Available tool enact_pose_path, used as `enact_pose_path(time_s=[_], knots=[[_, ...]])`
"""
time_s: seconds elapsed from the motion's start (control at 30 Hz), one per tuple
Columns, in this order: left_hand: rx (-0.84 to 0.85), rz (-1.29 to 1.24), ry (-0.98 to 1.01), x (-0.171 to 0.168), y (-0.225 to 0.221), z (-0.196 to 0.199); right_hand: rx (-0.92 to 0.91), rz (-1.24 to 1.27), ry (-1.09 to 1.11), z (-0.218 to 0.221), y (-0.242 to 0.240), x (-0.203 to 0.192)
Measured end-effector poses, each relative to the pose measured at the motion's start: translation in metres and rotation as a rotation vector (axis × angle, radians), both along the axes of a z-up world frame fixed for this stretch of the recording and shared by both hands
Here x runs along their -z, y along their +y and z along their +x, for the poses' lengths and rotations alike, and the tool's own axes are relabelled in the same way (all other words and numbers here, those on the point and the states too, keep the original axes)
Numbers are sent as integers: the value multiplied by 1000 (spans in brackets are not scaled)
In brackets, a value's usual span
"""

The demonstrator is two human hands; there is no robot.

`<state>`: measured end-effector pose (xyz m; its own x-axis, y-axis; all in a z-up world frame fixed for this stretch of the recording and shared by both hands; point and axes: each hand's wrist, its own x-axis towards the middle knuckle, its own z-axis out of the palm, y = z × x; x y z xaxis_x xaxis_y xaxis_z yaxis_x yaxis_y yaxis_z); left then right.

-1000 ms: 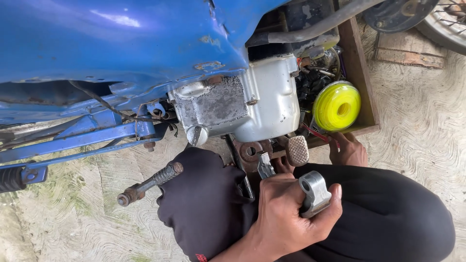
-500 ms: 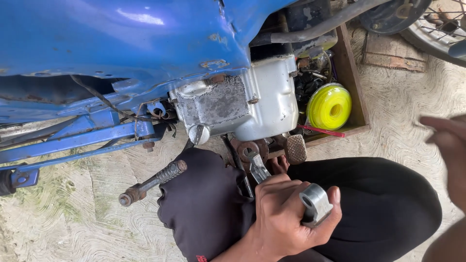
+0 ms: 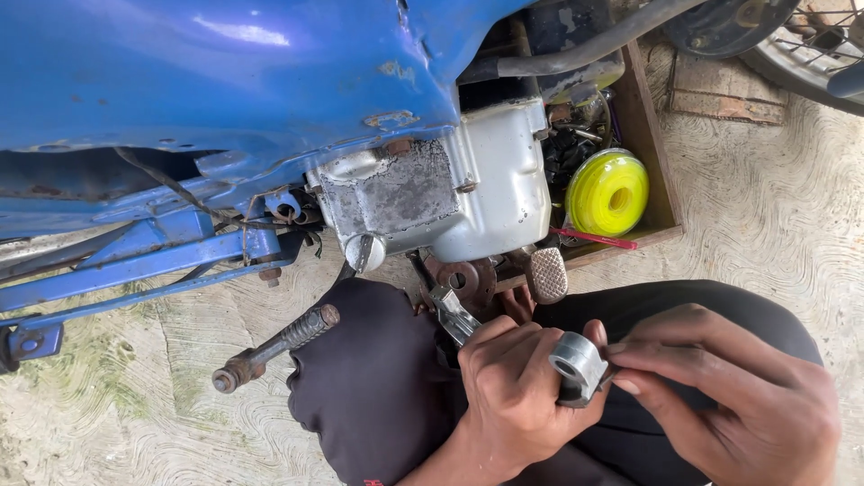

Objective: The person sits on the ground beside a blue motorcycle and first files and fits a small metal bracket by hand. They then take a curved brake shoe and work a spring hook onto it, pressing and threading the spring into place with their fingers.

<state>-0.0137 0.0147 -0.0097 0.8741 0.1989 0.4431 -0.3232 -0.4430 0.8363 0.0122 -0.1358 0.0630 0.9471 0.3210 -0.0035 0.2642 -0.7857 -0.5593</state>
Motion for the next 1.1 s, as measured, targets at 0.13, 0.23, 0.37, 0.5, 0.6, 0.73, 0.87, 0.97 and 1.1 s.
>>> enact_pose_path(time_s=[0.13,0.23,0.37,0.5,0.6,0.73,0.87,0.97,1.1], knots=[[26,-24,28,-1,2,0,-9,27,-52,-5,-6,11],[35,-40,42,-4,2,1,64,70,-29,-4,-2,7],[40,-39,57,-5,0,2,42,467,90,-10,-12,16],[95,-43,71,-5,0,1,213,508,136,-22,-10,18],[80,-45,54,-5,-2,2,51,445,41,-11,-6,11],[96,-56,55,-4,-1,0,34,504,32,-15,-6,21],[73,-56,47,-4,-1,2,70,654,15,-22,-3,33],[58,-38,35,-4,-1,1,99,671,4,-27,-13,43],[8,-51,12,-3,-4,0,152,783,-23,-38,-17,54]])
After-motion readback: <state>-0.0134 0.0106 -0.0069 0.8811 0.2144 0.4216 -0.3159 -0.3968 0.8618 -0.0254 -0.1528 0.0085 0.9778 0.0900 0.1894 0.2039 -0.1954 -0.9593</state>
